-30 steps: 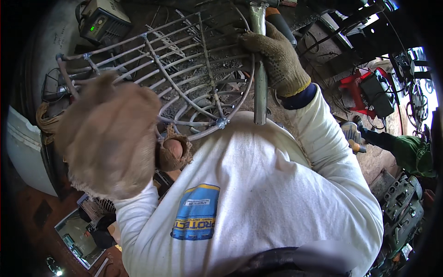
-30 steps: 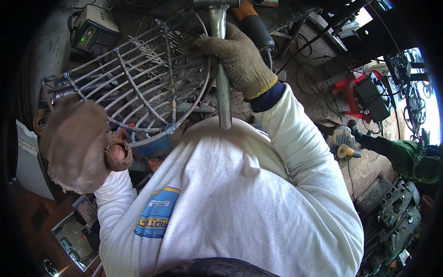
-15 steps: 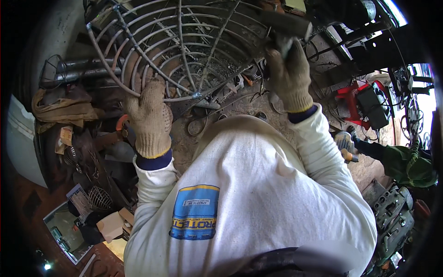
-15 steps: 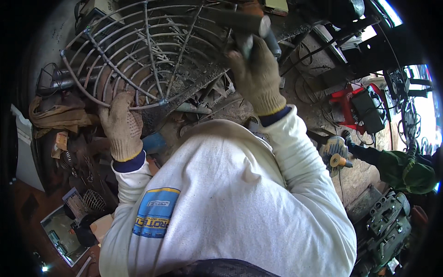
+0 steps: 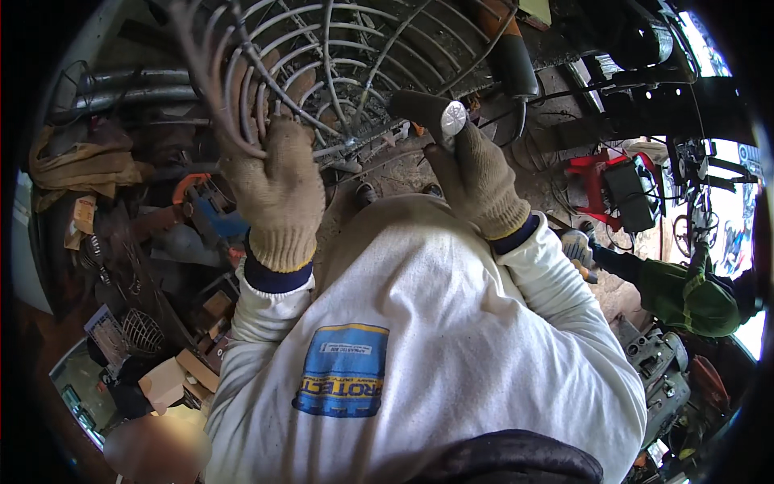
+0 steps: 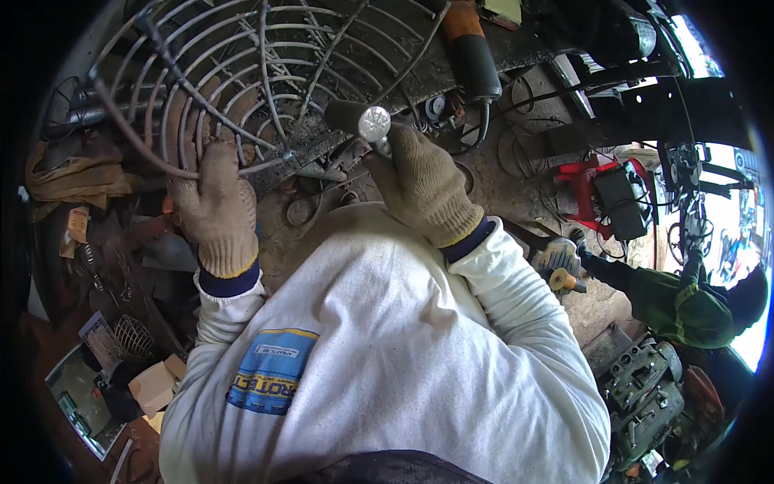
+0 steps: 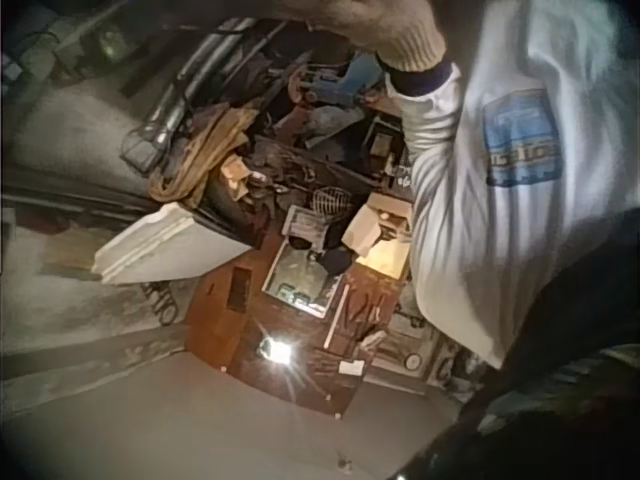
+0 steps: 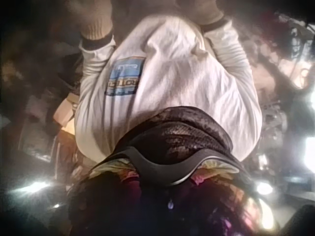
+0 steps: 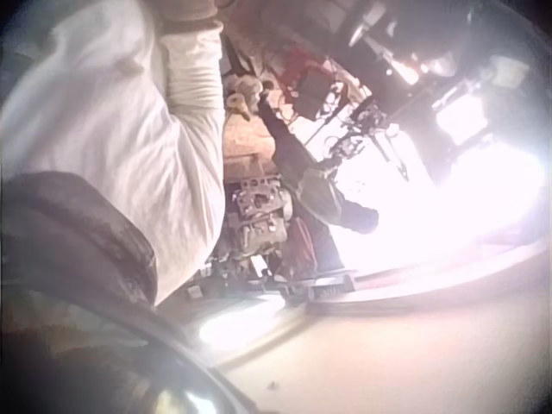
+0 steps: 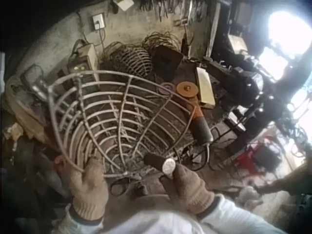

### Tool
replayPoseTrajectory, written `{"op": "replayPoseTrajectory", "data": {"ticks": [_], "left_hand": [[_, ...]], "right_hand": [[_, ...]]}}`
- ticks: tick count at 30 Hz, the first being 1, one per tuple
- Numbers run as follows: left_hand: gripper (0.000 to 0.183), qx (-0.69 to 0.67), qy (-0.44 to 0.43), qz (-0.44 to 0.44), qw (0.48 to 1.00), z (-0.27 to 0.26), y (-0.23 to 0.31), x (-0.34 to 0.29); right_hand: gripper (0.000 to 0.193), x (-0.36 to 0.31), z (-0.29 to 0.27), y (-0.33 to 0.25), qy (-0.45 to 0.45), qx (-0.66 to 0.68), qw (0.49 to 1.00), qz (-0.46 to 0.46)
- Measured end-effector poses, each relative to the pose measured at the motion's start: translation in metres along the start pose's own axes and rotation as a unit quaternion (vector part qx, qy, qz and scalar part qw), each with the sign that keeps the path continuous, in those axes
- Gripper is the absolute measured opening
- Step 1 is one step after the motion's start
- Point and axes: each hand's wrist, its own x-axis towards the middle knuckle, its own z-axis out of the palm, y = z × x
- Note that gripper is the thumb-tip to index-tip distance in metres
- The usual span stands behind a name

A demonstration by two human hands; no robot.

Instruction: The person uses an angle grinder to smooth the edges of a metal wire guard and then uses a hammer to reshape parts of the guard on a workbench.

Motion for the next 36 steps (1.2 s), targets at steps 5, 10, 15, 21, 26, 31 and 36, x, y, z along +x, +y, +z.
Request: {"op": "replayPoseTrajectory", "data": {"ticks": [5, 10, 15, 21, 26, 31, 36], "left_hand": [[0.052, 0.093, 0.013, 0.112, 0.989, -0.003, -0.014, -0.001], [0.054, 0.086, 0.015, 0.121, 0.989, -0.015, -0.018, 0.002], [0.048, 0.052, 0.023, 0.072, 0.996, -0.016, 0.002, 0.005], [0.044, 0.182, -0.037, 0.191, 0.964, -0.024, -0.005, 0.009], [0.050, 0.049, 0.032, 0.151, 0.987, -0.018, -0.002, 0.008], [0.045, 0.134, -0.005, 0.099, 0.986, -0.016, 0.012, 0.016], [0.042, 0.099, 0.001, 0.009, 0.995, -0.023, 0.000, 0.014]], "right_hand": [[0.036, 0.002, -0.005, -0.017, -0.012, -0.010, 0.998, 0.064], [0.040, 0.017, -0.017, -0.037, 0.089, 0.048, 0.990, -0.102], [0.034, 0.012, 0.002, -0.014, 0.016, -0.045, 0.999, -0.017], [0.034, 0.014, -0.002, -0.020, 0.059, 0.036, 0.998, 0.000], [0.038, 0.022, -0.013, -0.044, 0.090, -0.012, 0.982, -0.162], [0.040, 0.016, 0.000, -0.025, -0.028, -0.115, 0.992, 0.049], [0.045, 0.015, -0.002, -0.022, 0.127, 0.161, 0.973, -0.109]]}}
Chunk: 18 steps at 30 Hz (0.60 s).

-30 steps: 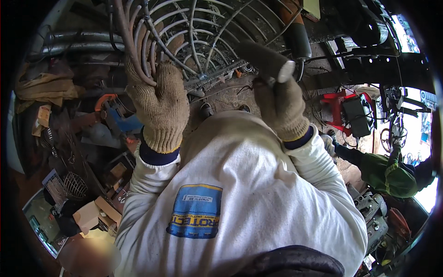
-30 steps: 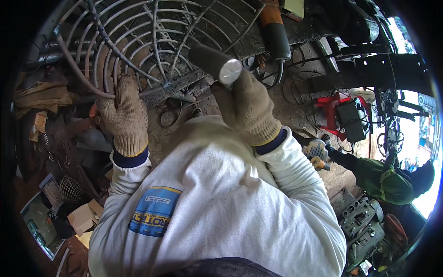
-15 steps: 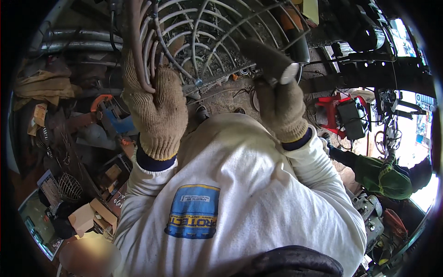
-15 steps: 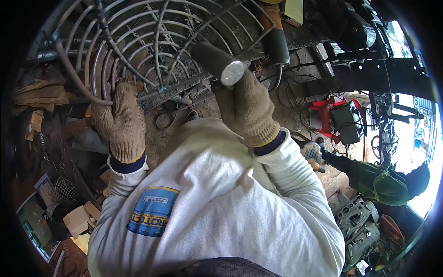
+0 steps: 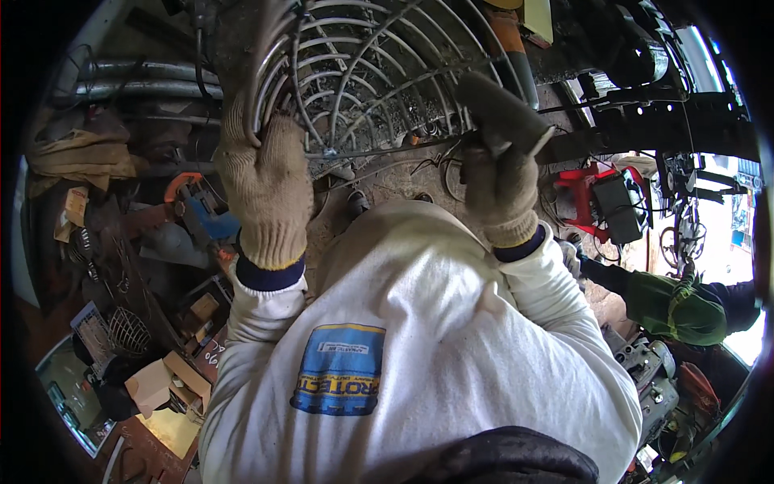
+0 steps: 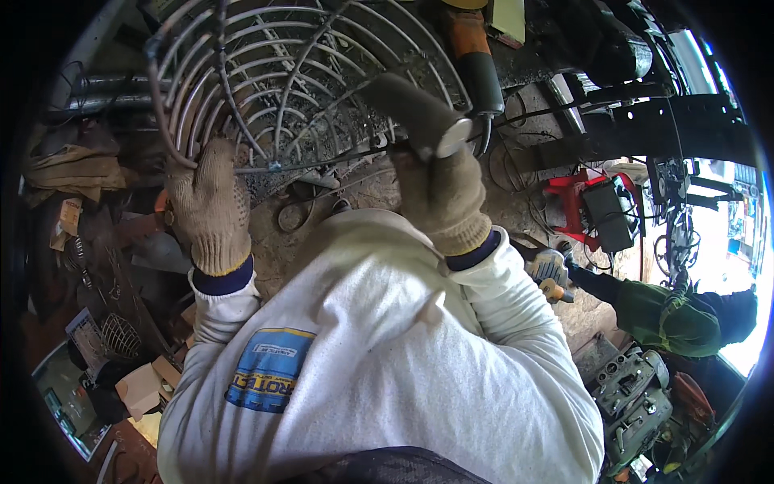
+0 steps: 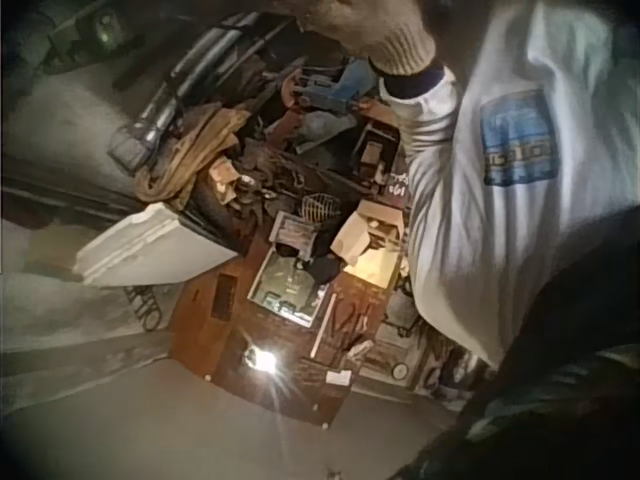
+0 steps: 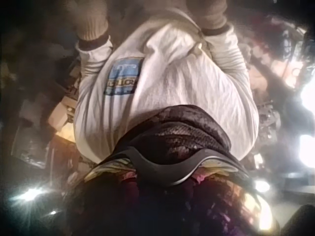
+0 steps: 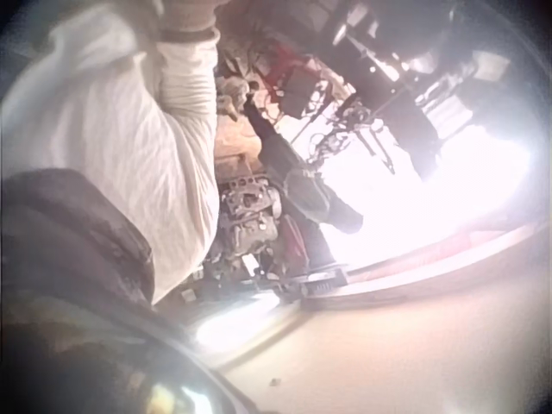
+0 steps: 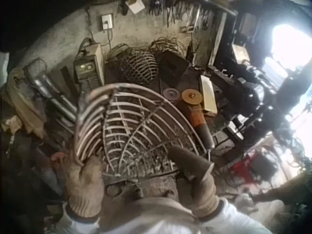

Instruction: The person uses an angle grinder to smooth the edges of a metal wire guard and then uses a hammer to reshape parts of the guard on a workbench.

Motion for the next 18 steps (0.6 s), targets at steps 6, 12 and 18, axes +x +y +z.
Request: {"op": "replayPoseTrajectory", "data": {"ticks": [6, 12, 18], "left_hand": [[0.024, -0.264, -0.038, -0.303, 0.915, -0.009, -0.015, 0.017], [0.032, -0.405, -0.137, -0.456, 0.780, -0.003, -0.034, 0.040], [0.052, -0.435, -0.276, -0.478, 0.712, 0.022, -0.033, 0.032]], "right_hand": [[0.072, 0.000, -0.027, 0.018, 0.143, 0.101, 0.985, 0.006], [0.081, 0.059, -0.057, 0.036, 0.184, 0.166, 0.969, 0.006], [0.084, 0.080, -0.065, 0.049, 0.126, 0.221, 0.965, 0.062]]}}
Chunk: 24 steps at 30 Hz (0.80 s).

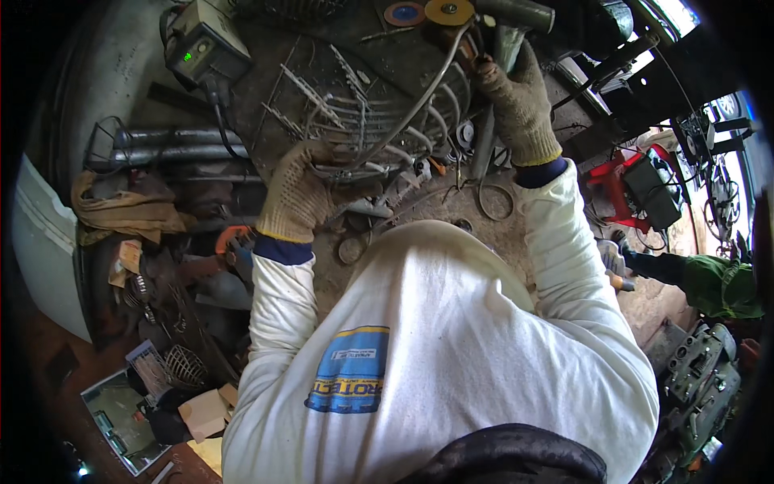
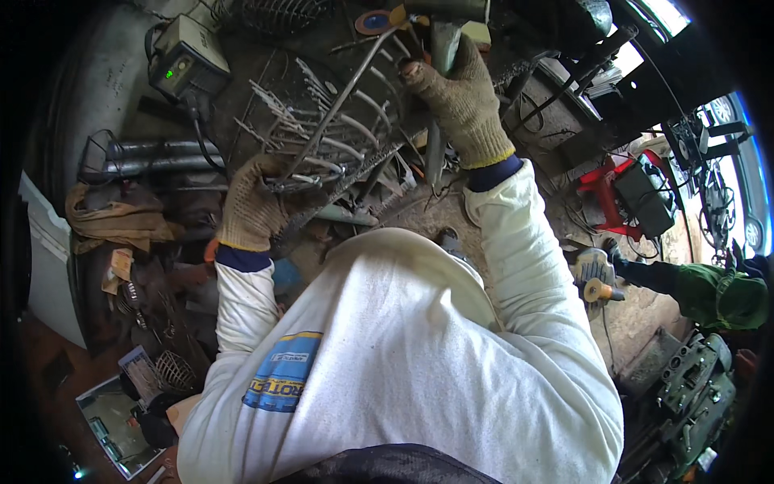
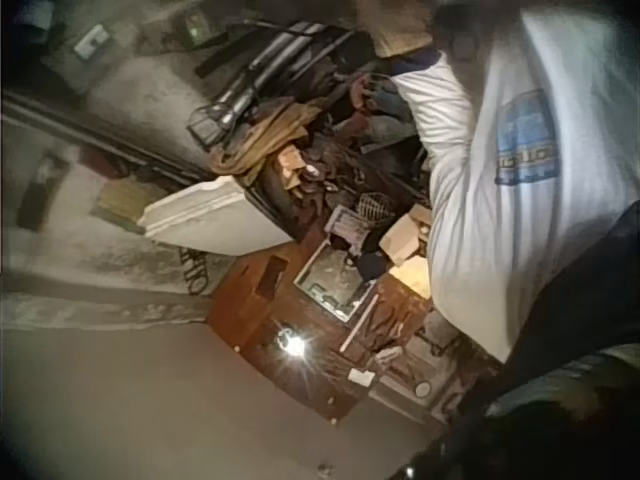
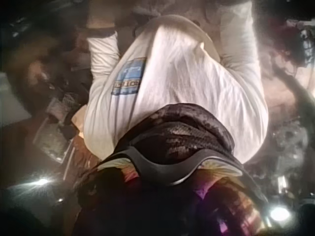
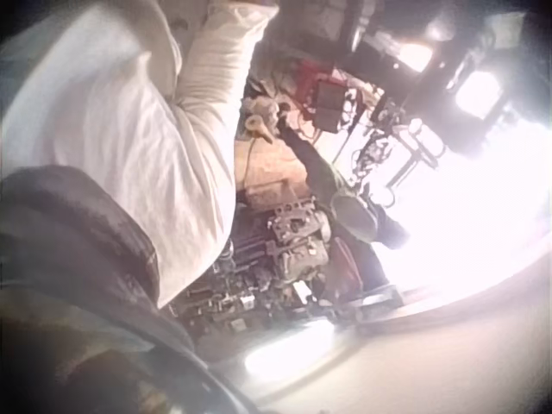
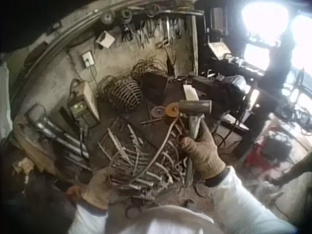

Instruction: The person uses an angle grinder to smooth the edges of a metal wire guard and then uses a hammer to reshape parts of the guard on a workbench.

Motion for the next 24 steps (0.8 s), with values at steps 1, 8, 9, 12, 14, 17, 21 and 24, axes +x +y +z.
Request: {"op": "replayPoseTrajectory", "data": {"ticks": [1, 8, 9, 12, 14, 17, 21, 24], "left_hand": [[0.052, 0.007, 0.000, 0.002, 1.000, -0.001, 0.000, 0.001], [0.063, 0.036, 0.011, 0.016, 0.999, 0.028, -0.005, -0.007], [0.067, 0.075, 0.039, 0.052, 0.995, 0.033, -0.005, -0.009], [0.070, 0.330, 0.102, 0.225, 0.911, -0.006, -0.012, 0.008], [0.072, 0.551, 0.158, 0.367, 0.733, -0.044, -0.023, 0.017], [0.068, 0.648, 0.168, 0.431, 0.605, -0.031, -0.026, 0.016], [0.051, 0.670, 0.146, 0.461, 0.564, 0.020, -0.033, 0.001], [0.053, 0.640, 0.167, 0.481, 0.576, -0.009, -0.042, 0.011]], "right_hand": [[0.079, -0.001, -0.001, -0.001, -0.004, 0.000, 1.000, 0.028], [0.054, -0.013, 0.002, -0.024, 0.016, 0.033, 0.983, 0.182], [0.051, -0.013, 0.003, -0.024, 0.021, 0.035, 0.980, 0.197], [0.045, -0.014, 0.005, -0.021, 0.032, 0.017, 0.974, 0.223], [0.042, -0.017, 0.009, -0.017, 0.036, 0.001, 0.970, 0.239], [0.041, -0.019, 0.006, -0.009, 0.066, 0.012, 0.951, 0.301], [0.041, -0.019, -0.010, 0.000, 0.066, 0.003, 0.940, 0.333], [0.035, -0.019, -0.003, 0.002, 0.063, -0.004, 0.942, 0.330]]}}
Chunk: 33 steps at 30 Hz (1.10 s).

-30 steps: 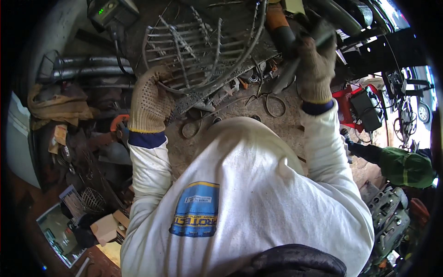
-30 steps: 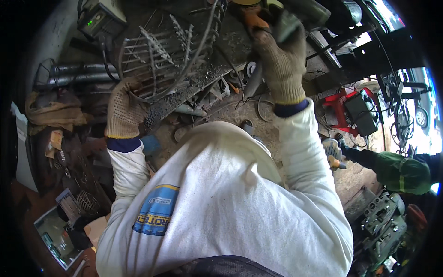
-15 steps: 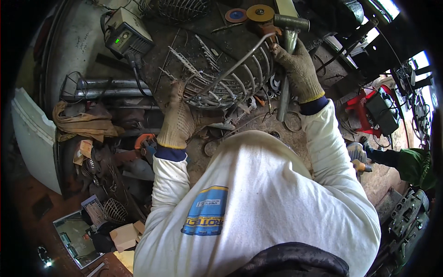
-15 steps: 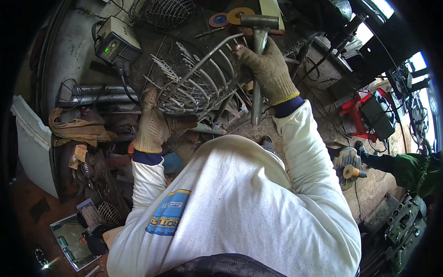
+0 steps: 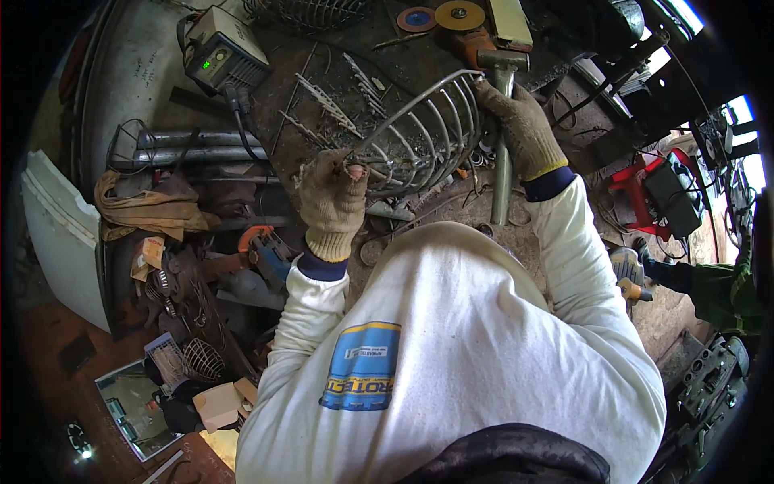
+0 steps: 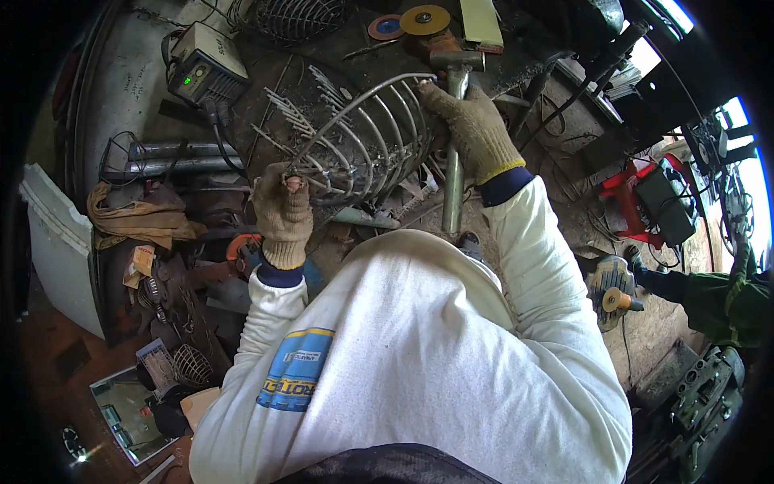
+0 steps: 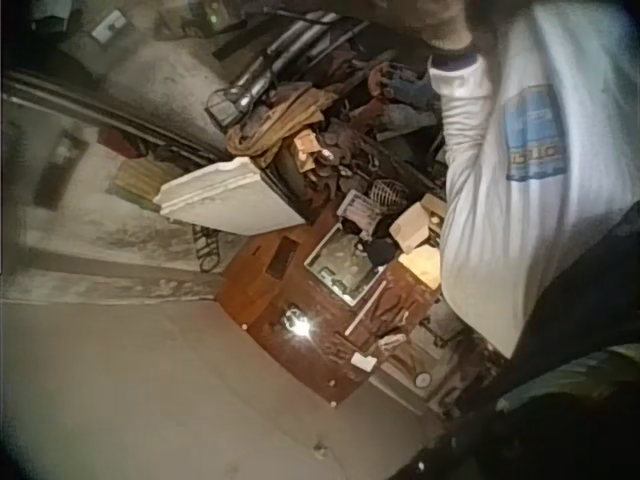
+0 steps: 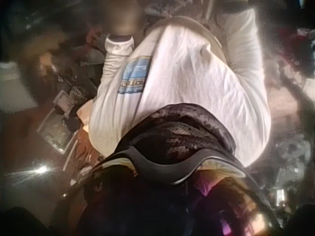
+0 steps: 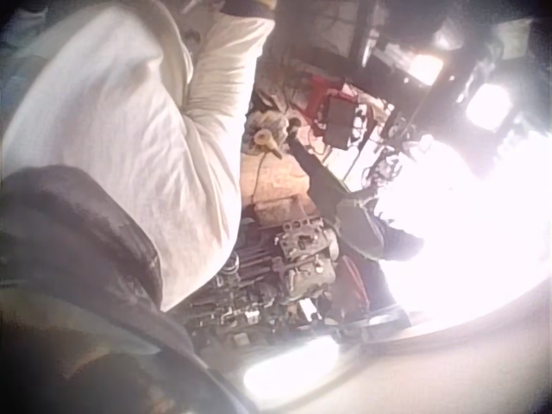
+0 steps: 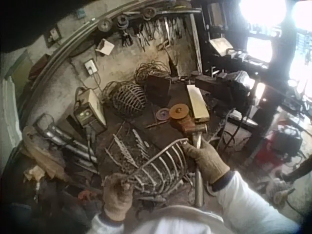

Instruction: The person uses an angle grinder to smooth the edges of a metal wire guard and then uses a hammer to reshape parts of the guard on a workbench.

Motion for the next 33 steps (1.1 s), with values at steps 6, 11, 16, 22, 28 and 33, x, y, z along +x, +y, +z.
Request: {"op": "replayPoseTrajectory", "data": {"ticks": [6, 11, 16, 22, 28, 33], "left_hand": [[0.044, -0.009, 0.012, 0.016, 1.000, -0.011, -0.002, 0.013], [0.039, -0.042, 0.063, -0.018, 0.997, -0.014, 0.015, 0.026], [0.048, 0.015, 0.006, -0.174, 0.985, -0.031, -0.014, 0.028], [0.031, 0.090, 0.102, -0.063, 0.989, -0.030, -0.007, 0.029], [0.040, 0.060, 0.090, -0.104, 0.989, -0.031, 0.011, 0.034], [0.042, -0.214, 0.097, -0.238, 0.942, -0.036, 0.004, 0.035]], "right_hand": [[0.035, -0.004, 0.009, 0.006, 0.023, 0.000, 1.000, -0.007], [0.033, -0.004, 0.008, 0.035, 0.125, -0.275, 0.933, -0.196], [0.035, -0.050, 0.016, 0.029, 0.062, -0.110, 0.955, -0.269], [0.049, -0.081, 0.024, 0.012, -0.073, -0.144, 0.968, -0.194], [0.047, -0.082, 0.028, 0.013, -0.085, -0.263, 0.919, -0.281], [0.043, -0.087, 0.031, 0.016, -0.052, -0.150, 0.968, -0.194]]}}
